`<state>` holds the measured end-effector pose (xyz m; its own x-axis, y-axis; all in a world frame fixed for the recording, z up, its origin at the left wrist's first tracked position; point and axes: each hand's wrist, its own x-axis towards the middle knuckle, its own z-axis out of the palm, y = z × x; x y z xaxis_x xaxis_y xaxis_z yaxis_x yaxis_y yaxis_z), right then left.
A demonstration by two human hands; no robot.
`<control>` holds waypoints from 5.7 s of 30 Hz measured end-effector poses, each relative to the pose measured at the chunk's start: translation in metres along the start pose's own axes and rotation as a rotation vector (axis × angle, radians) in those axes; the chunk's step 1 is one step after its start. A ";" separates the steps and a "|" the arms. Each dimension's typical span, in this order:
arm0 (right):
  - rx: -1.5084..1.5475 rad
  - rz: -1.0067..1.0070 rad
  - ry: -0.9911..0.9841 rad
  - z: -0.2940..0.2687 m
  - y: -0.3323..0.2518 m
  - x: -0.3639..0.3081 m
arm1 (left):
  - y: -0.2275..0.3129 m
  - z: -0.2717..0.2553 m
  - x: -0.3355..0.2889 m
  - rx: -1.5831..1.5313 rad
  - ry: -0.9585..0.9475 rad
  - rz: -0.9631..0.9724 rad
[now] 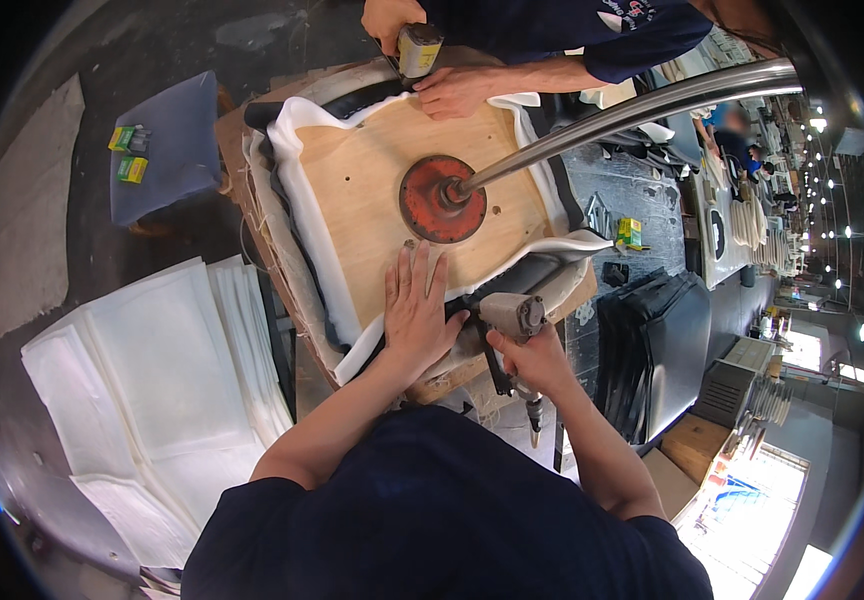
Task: The person places a white fabric layer over a seat base, then uses a pneumatic staple gun to secure the fabric edges to the base. A coworker applies adhesive to the edges. The person repeats this process for a second seat, handling fabric, seat bases, and a staple gun.
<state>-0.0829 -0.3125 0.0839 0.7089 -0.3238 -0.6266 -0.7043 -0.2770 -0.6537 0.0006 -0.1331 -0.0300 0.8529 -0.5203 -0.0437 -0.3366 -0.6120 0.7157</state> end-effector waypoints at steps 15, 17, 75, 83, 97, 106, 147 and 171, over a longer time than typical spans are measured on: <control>-0.214 -0.065 0.052 0.014 0.001 0.014 | 0.010 -0.001 -0.004 -0.040 0.007 -0.064; -0.196 -0.018 0.036 0.015 -0.005 0.015 | 0.008 -0.002 -0.004 -0.031 0.022 -0.052; 0.311 -0.335 0.152 0.028 0.096 -0.029 | -0.079 -0.114 -0.124 -0.576 0.227 -0.532; 0.346 -0.258 0.291 0.040 0.098 -0.036 | -0.077 -0.088 -0.107 -0.380 0.049 -0.461; 0.517 -0.218 0.357 0.053 0.096 -0.047 | -0.088 -0.094 -0.105 -0.240 0.067 -0.289; 0.539 -0.231 0.293 0.044 0.100 -0.084 | -0.082 -0.097 -0.104 -0.244 0.075 -0.327; 0.312 -0.184 0.338 0.107 0.139 -0.140 | -0.080 -0.099 -0.107 -0.293 0.033 -0.283; 0.408 -0.142 0.281 0.106 0.136 -0.162 | -0.079 -0.064 -0.125 -0.433 -0.231 -0.244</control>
<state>-0.2896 -0.2014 0.0520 0.7197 -0.5545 -0.4179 -0.4898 0.0212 -0.8716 -0.0542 0.0182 -0.0366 0.7593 -0.5411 -0.3614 0.0965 -0.4556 0.8849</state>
